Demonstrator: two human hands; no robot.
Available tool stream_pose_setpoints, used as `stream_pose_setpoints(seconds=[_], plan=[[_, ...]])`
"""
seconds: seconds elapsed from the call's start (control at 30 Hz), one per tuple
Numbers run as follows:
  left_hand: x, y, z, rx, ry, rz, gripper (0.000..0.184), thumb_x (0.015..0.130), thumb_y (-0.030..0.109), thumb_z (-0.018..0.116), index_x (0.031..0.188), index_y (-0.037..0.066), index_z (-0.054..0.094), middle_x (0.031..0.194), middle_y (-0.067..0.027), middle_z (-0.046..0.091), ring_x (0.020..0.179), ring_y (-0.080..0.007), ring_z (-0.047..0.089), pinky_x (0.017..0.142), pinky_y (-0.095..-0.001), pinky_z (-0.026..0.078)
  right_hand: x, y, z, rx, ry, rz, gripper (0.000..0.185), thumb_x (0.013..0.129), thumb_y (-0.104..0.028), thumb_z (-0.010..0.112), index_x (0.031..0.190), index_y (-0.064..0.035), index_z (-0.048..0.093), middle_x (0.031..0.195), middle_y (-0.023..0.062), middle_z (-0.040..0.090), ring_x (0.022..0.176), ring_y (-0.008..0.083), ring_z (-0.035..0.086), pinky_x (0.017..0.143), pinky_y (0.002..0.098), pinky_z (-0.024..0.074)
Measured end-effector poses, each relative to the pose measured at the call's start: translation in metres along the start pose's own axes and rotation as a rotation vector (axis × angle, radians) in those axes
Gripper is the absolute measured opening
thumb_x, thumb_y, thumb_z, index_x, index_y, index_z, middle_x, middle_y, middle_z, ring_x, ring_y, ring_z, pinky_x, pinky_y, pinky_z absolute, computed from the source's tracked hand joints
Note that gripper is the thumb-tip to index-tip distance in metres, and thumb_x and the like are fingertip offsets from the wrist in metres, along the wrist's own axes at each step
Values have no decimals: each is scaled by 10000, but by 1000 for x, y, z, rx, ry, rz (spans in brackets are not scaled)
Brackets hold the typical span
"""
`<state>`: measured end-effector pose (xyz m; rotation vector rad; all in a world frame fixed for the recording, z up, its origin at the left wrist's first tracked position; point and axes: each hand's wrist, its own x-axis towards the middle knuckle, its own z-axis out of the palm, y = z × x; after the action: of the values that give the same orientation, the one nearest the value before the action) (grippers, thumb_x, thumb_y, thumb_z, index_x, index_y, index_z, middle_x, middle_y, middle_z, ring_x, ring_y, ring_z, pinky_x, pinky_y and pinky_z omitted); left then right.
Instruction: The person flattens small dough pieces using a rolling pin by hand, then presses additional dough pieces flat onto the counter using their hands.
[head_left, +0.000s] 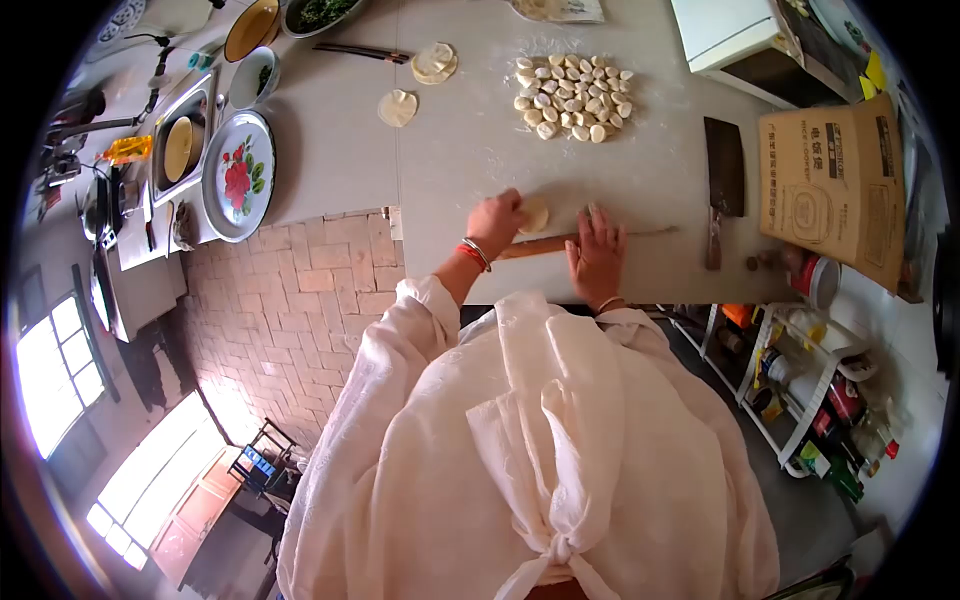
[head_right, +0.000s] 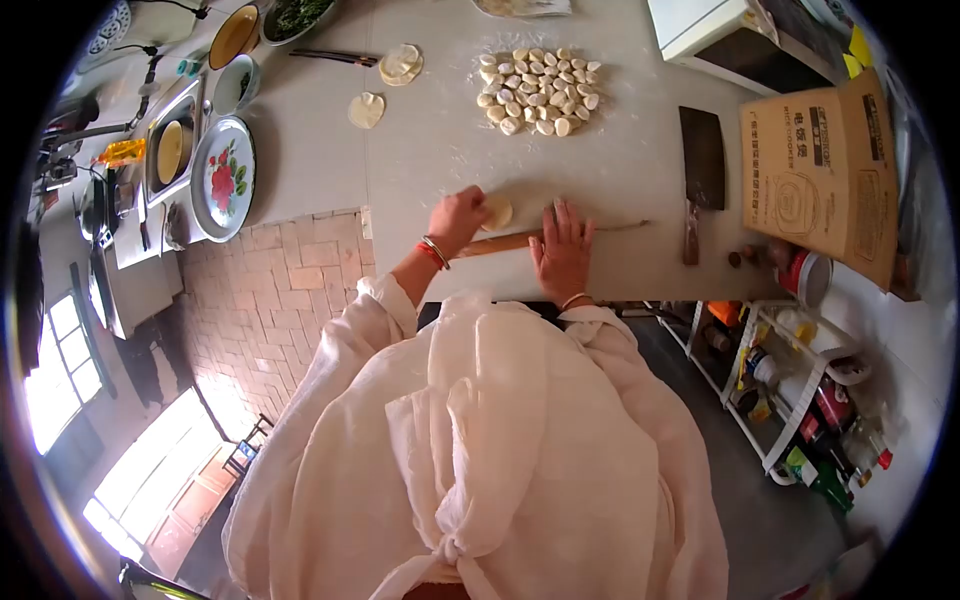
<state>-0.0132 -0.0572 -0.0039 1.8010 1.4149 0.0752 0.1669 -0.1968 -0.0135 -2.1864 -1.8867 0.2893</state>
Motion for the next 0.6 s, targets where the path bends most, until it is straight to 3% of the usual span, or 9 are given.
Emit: stream_pose_setpoints(seconds=[0.03, 0.13, 0.23, 0.33, 0.43, 0.57, 0.6], plan=[[-4, 7, 6, 2, -65, 24, 209, 813, 249, 640, 942, 87, 664, 853, -173, 688, 824, -366, 667, 721, -453, 526, 1, 0, -1, 14, -5, -2, 605, 911, -313, 588, 1431, -69, 398, 1526, 128, 332, 1430, 302, 278, 1155, 581, 150], [1, 3, 7, -10, 66, 33, 213, 813, 248, 650, 934, 73, 670, 837, -147, 698, 800, -341, 678, 712, -434, 531, 8, 0, -3, 54, -8, -37, 604, 907, -309, 593, 1417, -44, 407, 1518, 142, 340, 1429, 299, 284, 1150, 581, 163], [13, 2, -2, -125, -17, 4, 186, 800, 201, 665, 915, 57, 689, 835, -113, 716, 776, -269, 699, 691, -377, 542, 20, -9, -5, 25, -35, -78, 613, 905, -308, 591, 1410, -15, 405, 1517, 164, 337, 1430, 299, 287, 1145, 582, 174], [17, 12, 9, -156, -58, 94, 157, 802, 195, 639, 916, 107, 702, 850, -138, 704, 803, -344, 676, 704, -434, 534, 49, -20, -3, -9, 4, -80, 616, 914, -308, 562, 1417, 3, 390, 1530, 178, 318, 1441, 299, 271, 1142, 590, 174], [20, 24, 7, -109, -95, 158, 177, 786, 225, 667, 907, 102, 703, 871, -143, 707, 830, -353, 677, 728, -430, 543, 90, -23, 12, -81, 47, -75, 611, 931, -306, 514, 1436, 5, 370, 1547, 180, 298, 1455, 298, 250, 1141, 596, 172], [44, 14, 13, -108, -9, 33, 214, 756, 252, 700, 917, 112, 711, 886, -138, 708, 854, -365, 672, 757, -438, 551, 129, -33, 15, -107, 76, -18, 606, 948, -298, 464, 1459, 5, 345, 1554, 182, 295, 1459, 300, 252, 1140, 603, 174], [31, 36, -7, 22, -62, 78, 174, 792, 223, 671, 915, 107, 714, 888, -139, 707, 844, -366, 670, 748, -442, 547, 125, -35, 11, -144, 6, -31, 616, 947, -295, 490, 1456, 15, 339, 1552, 195, 296, 1453, 301, 271, 1140, 605, 174]])
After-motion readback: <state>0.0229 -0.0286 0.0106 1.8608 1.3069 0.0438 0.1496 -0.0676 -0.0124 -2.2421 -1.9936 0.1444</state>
